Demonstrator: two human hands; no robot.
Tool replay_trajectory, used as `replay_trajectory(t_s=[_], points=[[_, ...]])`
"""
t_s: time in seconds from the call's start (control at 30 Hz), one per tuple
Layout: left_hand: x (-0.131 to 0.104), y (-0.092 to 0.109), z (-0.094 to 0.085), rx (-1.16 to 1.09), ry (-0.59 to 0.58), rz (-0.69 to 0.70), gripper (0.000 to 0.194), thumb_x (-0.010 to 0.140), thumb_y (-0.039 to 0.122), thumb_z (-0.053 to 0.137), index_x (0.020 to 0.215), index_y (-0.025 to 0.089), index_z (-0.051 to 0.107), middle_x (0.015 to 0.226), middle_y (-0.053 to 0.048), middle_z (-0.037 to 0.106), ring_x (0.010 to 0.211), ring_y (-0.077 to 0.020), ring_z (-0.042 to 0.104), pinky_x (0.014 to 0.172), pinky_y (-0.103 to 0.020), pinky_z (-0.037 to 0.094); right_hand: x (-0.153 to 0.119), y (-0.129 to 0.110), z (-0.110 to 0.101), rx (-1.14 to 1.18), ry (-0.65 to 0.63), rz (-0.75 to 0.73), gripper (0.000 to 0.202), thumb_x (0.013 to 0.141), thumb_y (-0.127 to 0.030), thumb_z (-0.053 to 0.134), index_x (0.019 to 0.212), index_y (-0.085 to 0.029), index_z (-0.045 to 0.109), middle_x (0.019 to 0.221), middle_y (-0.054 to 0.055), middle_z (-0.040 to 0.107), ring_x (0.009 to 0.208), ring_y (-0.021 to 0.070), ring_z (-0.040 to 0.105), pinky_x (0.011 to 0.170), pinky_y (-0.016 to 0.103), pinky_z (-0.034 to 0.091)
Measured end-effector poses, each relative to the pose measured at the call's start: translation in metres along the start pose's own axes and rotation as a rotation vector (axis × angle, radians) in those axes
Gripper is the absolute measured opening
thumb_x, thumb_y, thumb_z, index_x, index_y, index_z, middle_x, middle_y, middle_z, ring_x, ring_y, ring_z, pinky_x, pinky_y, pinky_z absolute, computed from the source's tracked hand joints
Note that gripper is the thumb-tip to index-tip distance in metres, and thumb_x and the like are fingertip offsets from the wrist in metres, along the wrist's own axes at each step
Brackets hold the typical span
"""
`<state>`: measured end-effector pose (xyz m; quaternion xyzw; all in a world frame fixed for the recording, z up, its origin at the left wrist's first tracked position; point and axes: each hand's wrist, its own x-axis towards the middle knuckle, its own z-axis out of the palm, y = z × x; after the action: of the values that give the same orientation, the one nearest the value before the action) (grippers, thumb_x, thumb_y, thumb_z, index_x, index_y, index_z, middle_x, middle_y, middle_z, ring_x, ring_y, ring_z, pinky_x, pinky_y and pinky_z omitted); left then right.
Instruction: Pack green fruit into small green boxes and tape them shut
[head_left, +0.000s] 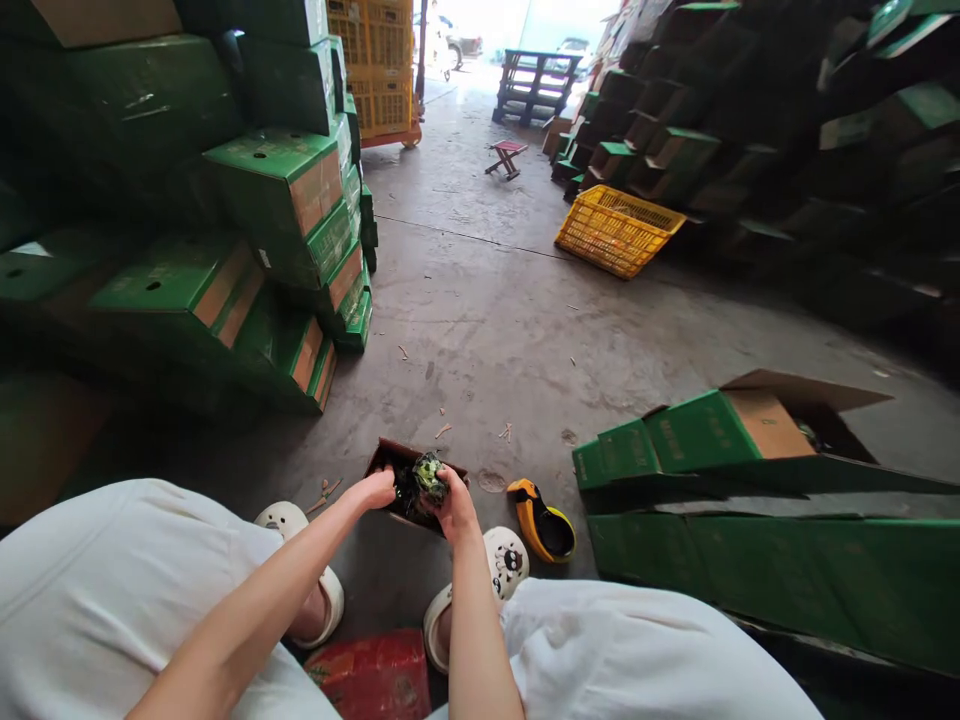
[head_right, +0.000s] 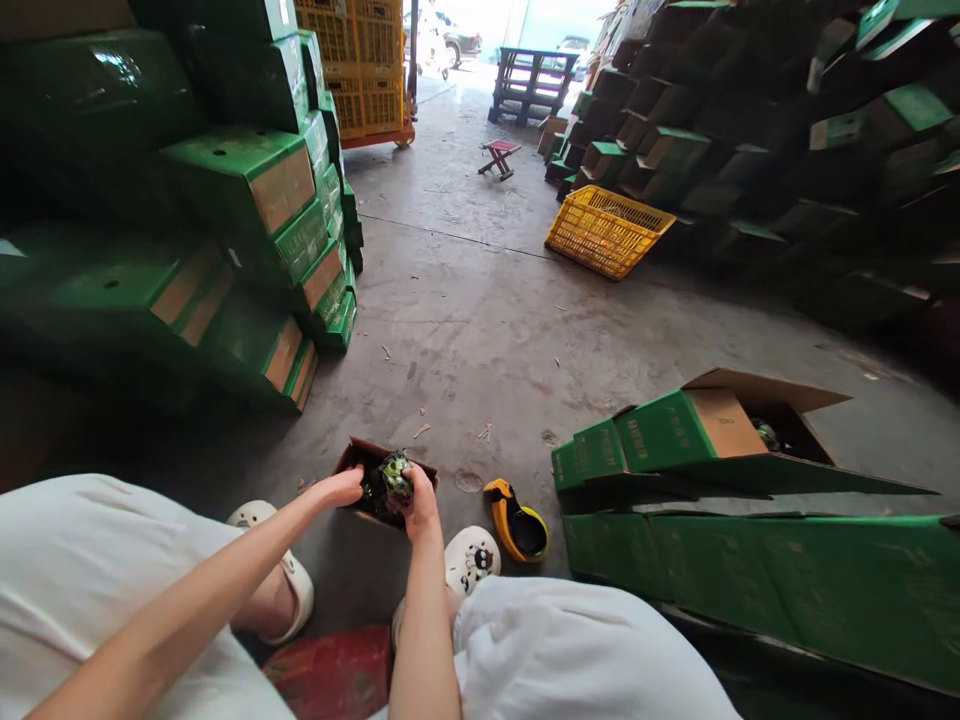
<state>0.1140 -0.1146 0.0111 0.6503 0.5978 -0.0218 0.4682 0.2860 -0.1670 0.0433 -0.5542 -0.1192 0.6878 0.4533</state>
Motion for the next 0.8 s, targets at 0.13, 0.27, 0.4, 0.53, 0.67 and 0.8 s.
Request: replay_trajectory(t_s=[0.13, 0.27, 0.4, 0.53, 0.67, 0.8], points=[[0.012, 0.004, 0.009, 0.126, -0.005, -0.144, 0.065, 0.083, 0.027, 0.077, 0.143, 0.009, 0.058, 0.149, -0.025, 0.057, 0.14, -0.0417, 0.054, 0.115, -0.052, 0.046, 0.002, -0.007, -0.008, 0.108, 0.033, -0.003, 0.03, 0.075, -0.043, 0.06, 0.096, -0.023, 0.065, 0.093, 0.006, 0.077, 0.085, 0.0241, 0.072, 0.065, 0.031, 0.057], [0.012, 0.004, 0.005, 0.215, -0.042, -0.168, 0.082, 0.067, 0.023, 0.075, 0.145, 0.008, 0.056, 0.149, -0.028, 0.058, 0.138, -0.0432, 0.057, 0.109, -0.042, 0.05, 0.002, -0.024, -0.023, 0.324, 0.056, 0.113, 0.032, 0.087, -0.045, 0.051, 0.093, -0.021, 0.07, 0.088, 0.008, 0.08, 0.065, 0.0202, 0.067, 0.06, 0.03, 0.054], [0.0, 0.007, 0.011, 0.302, -0.01, -0.16, 0.089, 0.066, 0.019, 0.068, 0.152, 0.007, 0.049, 0.159, -0.027, 0.048, 0.149, -0.0416, 0.046, 0.12, -0.042, 0.04, -0.003, -0.042, -0.036, 0.385, 0.097, 0.098, 0.033, 0.09, -0.046, 0.051, 0.091, -0.021, 0.072, 0.084, 0.006, 0.08, 0.064, 0.0189, 0.068, 0.06, 0.028, 0.048], [-0.011, 0.024, 0.025, 0.352, 0.11, -0.154, 0.075, 0.085, 0.022, 0.055, 0.157, 0.005, 0.041, 0.163, -0.029, 0.042, 0.151, -0.0418, 0.042, 0.121, -0.05, 0.038, -0.005, -0.051, -0.044, 0.423, 0.2, -0.019, 0.037, 0.09, -0.048, 0.048, 0.089, -0.02, 0.072, 0.08, 0.004, 0.079, 0.067, 0.0198, 0.071, 0.062, 0.03, 0.046], [-0.017, 0.047, 0.038, 0.402, 0.202, -0.007, 0.056, 0.1, 0.045, 0.043, 0.144, 0.012, 0.056, 0.15, -0.025, 0.054, 0.142, -0.0404, 0.05, 0.114, -0.054, 0.045, 0.002, -0.045, -0.04, 0.426, 0.247, -0.087, 0.038, 0.091, -0.048, 0.046, 0.088, -0.02, 0.071, 0.079, 0.003, 0.079, 0.067, 0.0188, 0.071, 0.058, 0.027, 0.043], [-0.013, 0.06, 0.048, 0.477, 0.007, 0.173, 0.06, 0.088, 0.044, 0.067, 0.142, 0.018, 0.062, 0.156, -0.021, 0.051, 0.148, -0.0402, 0.042, 0.114, -0.054, 0.046, 0.011, -0.035, -0.036, 0.481, 0.281, -0.155, 0.034, 0.089, -0.046, 0.049, 0.089, -0.019, 0.069, 0.076, 0.002, 0.078, 0.064, 0.0167, 0.071, 0.055, 0.024, 0.044]])
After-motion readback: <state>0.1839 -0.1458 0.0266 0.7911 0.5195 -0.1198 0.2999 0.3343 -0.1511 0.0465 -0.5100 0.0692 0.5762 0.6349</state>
